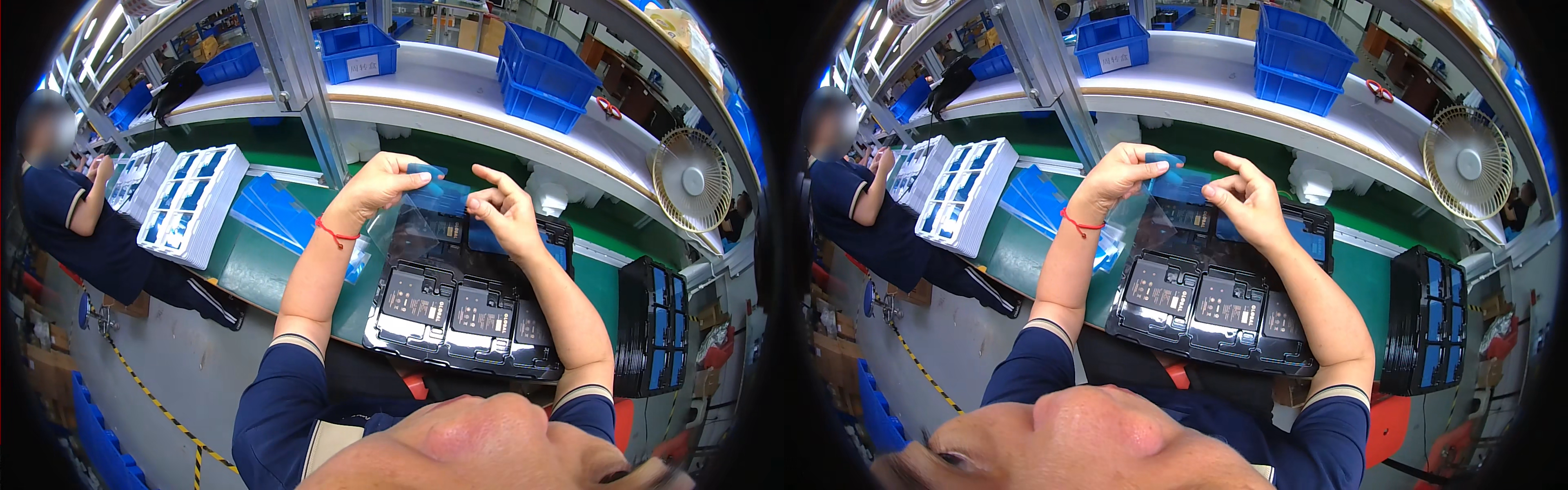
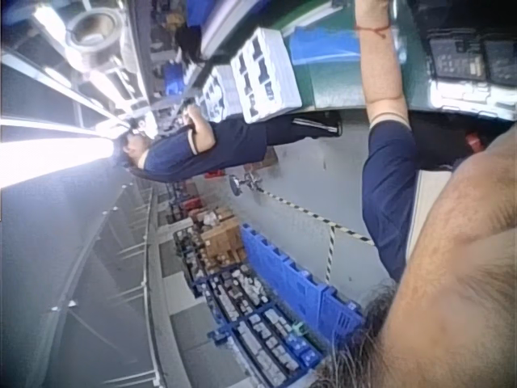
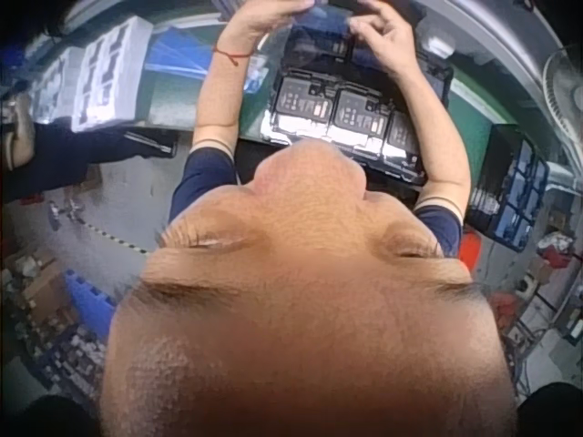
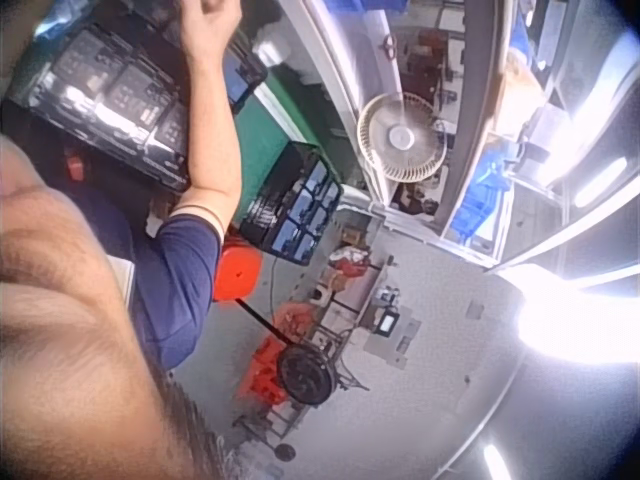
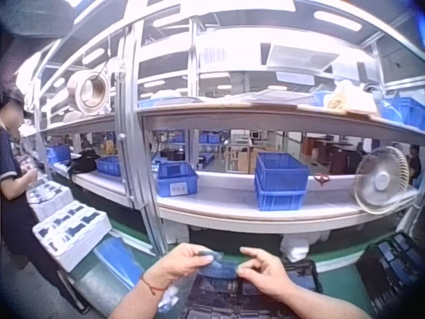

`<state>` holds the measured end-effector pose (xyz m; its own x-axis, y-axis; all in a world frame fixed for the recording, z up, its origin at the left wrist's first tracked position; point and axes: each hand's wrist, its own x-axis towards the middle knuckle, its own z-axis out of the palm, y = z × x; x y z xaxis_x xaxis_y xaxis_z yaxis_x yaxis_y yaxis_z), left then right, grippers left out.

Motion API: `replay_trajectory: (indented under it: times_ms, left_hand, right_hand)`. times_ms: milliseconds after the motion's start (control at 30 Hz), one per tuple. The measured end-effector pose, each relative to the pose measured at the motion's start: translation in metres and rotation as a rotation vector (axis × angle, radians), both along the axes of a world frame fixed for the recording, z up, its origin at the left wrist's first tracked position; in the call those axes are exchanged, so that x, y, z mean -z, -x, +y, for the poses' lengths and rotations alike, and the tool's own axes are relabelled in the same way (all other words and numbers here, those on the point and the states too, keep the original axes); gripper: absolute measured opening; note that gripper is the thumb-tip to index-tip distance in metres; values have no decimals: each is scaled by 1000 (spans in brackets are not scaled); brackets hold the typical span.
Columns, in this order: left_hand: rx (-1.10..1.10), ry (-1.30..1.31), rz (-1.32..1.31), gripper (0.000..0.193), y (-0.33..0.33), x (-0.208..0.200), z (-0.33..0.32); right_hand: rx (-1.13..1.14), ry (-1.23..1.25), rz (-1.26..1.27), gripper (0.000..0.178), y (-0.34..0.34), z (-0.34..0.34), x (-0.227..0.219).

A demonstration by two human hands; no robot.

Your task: Manually applying protective films or labels to electronic component trays.

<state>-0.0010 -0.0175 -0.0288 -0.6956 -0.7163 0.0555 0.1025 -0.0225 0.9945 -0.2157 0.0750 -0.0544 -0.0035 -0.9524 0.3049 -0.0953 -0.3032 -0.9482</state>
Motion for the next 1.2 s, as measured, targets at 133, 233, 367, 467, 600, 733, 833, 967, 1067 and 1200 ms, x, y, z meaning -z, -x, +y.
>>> replay_trajectory:
  times_ms: [133, 233, 367, 467, 600, 733, 833, 967, 1067, 1200]
  left_hand:
    - [-3, 51, -86, 18, 4, 0, 8]
    - [17, 79, -83, 18, 6, 2, 11]
    - [75, 152, 20, 23, 6, 23, -2]
    - [-139, 415, -159, 32, -11, 17, -15]
    - [-398, 546, -109, 30, -45, 3, -36]
    - [-518, 584, -170, 27, -60, -5, -34]
    - [-541, 607, -203, 26, -60, -6, -29]
    - [-515, 622, -145, 26, -59, -2, -29]
    - [-525, 640, -164, 25, -59, 0, -29]
    - [-457, 502, -11, 22, -56, -9, -24]
  right_hand:
    - [-17, -149, -69, 22, 7, -2, 5]
    - [-5, -125, -59, 14, 4, 3, 5]
    - [13, -161, -38, 12, 2, 0, 7]
    - [60, -208, -25, 10, 3, -1, 5]
    - [90, -397, 16, 9, -1, -5, 2]
    - [100, -481, 17, 9, -5, -6, 13]
    - [118, -484, 6, 9, -10, -5, 18]
    - [125, -476, 0, 10, -8, -6, 20]
    - [127, -479, 1, 10, -9, -8, 22]
    - [139, -491, 25, 11, -12, -11, 17]
